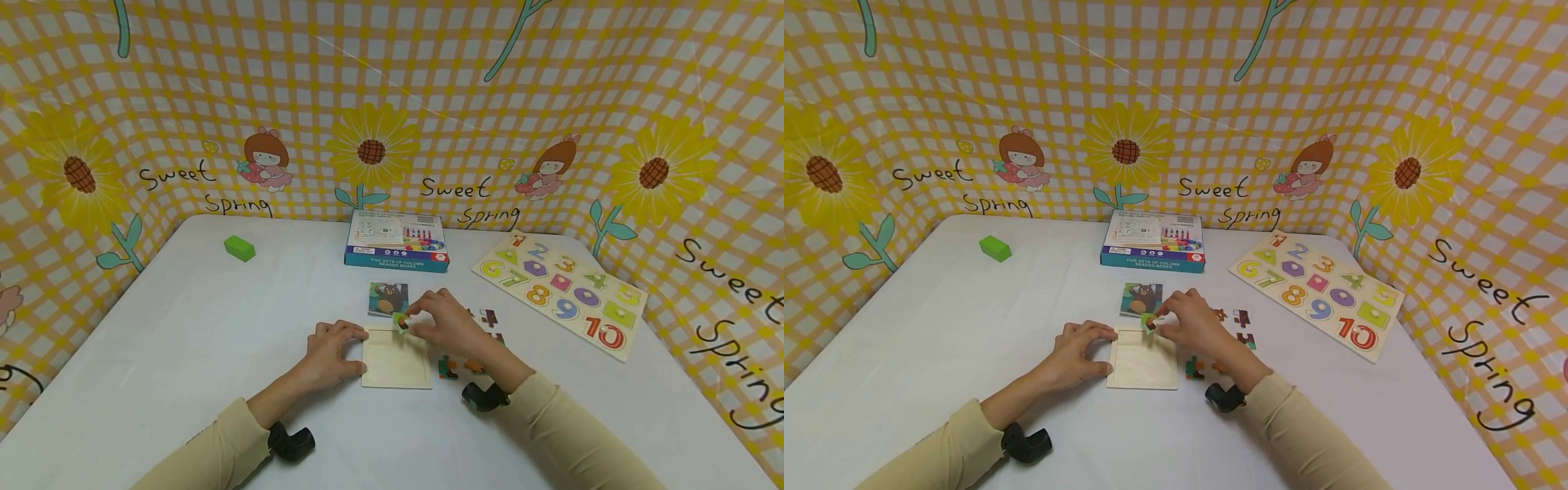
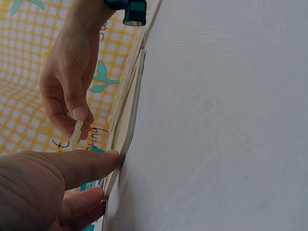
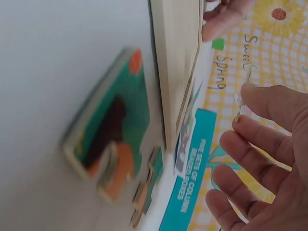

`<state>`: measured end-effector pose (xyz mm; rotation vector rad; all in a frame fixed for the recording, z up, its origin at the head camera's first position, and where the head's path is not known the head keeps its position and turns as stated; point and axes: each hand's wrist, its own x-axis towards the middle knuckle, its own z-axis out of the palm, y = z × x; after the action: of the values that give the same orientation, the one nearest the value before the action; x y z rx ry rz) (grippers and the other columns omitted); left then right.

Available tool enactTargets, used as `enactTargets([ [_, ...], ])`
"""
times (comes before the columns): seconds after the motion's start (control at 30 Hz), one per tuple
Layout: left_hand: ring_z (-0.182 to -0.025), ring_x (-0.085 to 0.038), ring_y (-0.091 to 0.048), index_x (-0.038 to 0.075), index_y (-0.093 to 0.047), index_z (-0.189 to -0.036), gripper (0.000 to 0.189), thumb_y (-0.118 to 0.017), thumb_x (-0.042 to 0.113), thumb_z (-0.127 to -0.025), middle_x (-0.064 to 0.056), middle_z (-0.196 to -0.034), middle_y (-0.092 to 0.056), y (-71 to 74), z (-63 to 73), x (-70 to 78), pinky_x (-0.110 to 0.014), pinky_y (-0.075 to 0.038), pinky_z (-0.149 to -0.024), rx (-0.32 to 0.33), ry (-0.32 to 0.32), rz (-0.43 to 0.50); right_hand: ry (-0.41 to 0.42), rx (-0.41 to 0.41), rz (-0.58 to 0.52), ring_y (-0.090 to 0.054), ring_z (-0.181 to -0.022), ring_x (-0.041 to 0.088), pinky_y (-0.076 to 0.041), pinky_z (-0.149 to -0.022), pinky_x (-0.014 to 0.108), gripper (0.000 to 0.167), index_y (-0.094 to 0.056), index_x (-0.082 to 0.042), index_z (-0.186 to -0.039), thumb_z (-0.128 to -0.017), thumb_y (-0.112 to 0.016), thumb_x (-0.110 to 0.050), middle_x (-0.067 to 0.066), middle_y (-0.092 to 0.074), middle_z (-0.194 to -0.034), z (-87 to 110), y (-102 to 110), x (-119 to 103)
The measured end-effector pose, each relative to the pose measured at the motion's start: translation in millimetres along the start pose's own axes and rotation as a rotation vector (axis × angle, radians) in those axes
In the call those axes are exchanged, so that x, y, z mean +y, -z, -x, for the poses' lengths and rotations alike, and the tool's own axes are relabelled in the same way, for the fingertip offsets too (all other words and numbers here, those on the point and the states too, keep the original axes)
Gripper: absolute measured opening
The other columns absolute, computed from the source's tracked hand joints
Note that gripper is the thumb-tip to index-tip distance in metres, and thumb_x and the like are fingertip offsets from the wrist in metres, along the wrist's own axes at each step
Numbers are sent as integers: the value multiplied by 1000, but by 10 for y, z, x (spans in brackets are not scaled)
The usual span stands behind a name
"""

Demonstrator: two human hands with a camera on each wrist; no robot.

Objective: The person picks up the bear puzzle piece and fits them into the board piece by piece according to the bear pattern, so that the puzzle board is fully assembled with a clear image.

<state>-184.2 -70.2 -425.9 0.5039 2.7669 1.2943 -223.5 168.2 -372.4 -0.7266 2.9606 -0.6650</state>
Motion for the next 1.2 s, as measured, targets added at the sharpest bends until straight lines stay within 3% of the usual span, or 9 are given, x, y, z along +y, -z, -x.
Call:
enactTargets([
  [0.53, -114, -28, -37, 10, -64, -114, 44, -76, 15, -71, -3, -126, -56, 14, -10, 0, -54, -22, -96, -12, 5, -9, 95, -31, 56, -46, -93, 19, -38, -82, 34, 21, -72, -15, -99, -81, -72, -24, 1, -66, -100, -96, -207, -169],
  [1.2, -114, -29, -36, 11, -64, -113, 44, -76, 15, -70, -3, -126, -56, 7, -8, -10, -54, -22, -95, -10, 0, -7, 55, -104, 119, -44, -88, 16, -36, -79, 31, 23, -72, -16, -101, -81, -73, -26, -1, -64, -97, -173, -294, -234],
])
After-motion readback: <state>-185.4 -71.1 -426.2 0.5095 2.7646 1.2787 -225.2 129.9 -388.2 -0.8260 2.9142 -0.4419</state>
